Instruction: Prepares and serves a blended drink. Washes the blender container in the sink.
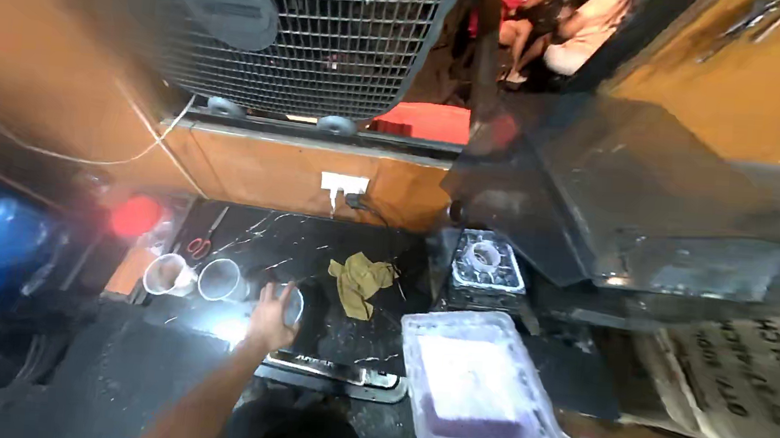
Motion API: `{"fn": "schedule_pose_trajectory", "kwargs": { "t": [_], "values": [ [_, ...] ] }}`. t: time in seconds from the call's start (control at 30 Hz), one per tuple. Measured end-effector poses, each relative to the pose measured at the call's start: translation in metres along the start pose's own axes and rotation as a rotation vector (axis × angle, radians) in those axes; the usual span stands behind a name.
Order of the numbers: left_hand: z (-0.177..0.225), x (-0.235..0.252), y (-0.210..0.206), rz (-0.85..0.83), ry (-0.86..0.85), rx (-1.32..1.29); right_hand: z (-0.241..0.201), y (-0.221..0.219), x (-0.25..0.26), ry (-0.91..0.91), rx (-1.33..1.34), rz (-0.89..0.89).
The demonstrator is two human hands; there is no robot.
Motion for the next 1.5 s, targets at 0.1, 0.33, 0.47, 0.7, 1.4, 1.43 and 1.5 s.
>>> {"fn": "schedule_pose_trajectory", "kwargs": {
  "t": [0.1, 0.33, 0.47, 0.7, 1.4, 1.43, 1.5],
  "values": [
    [0.027, -0.017, -0.010, -0.046, -0.223, -0.143, -0.039, -0.033, 0.025, -0.030, -0.129, -0.057],
    [0.064, -0.034, -0.003, -0.091, -0.384, -0.398, -0.074, -0.117, 0.070, 0.108, -0.344, -0.292],
    [0.063, -0.036, -0.002, -0.160, -0.463, -0.490, -0.090, -0.155, 0.080, 0.112, -0.591, -0.516],
    [0.050, -0.032, -0.010, -0.163, -0.562, -0.484, -0.116, -0.191, 0.087, 0.131, -0.839, -0.774],
    [0.035, -0.003, -0.023, -0.134, -0.553, -0.661, -0.117, -0.206, 0.103, 0.109, -0.863, -0.826],
    [0.034, -0.003, -0.025, -0.131, -0.558, -0.673, -0.115, -0.208, 0.101, 0.097, -0.871, -0.848],
    [0.033, 0.000, -0.024, -0.128, -0.563, -0.691, -0.113, -0.211, 0.102, 0.086, -0.871, -0.840]
  ]
}}
Point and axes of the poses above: each hand's wrist, its own x-axis towards the middle knuckle, its own y-axis out of the back of the hand, z = x × y, the point moved 7 cm from there along x, towards the middle knuckle, and after that the axes turned 14 degrees about -x, right-handed, at the moved point
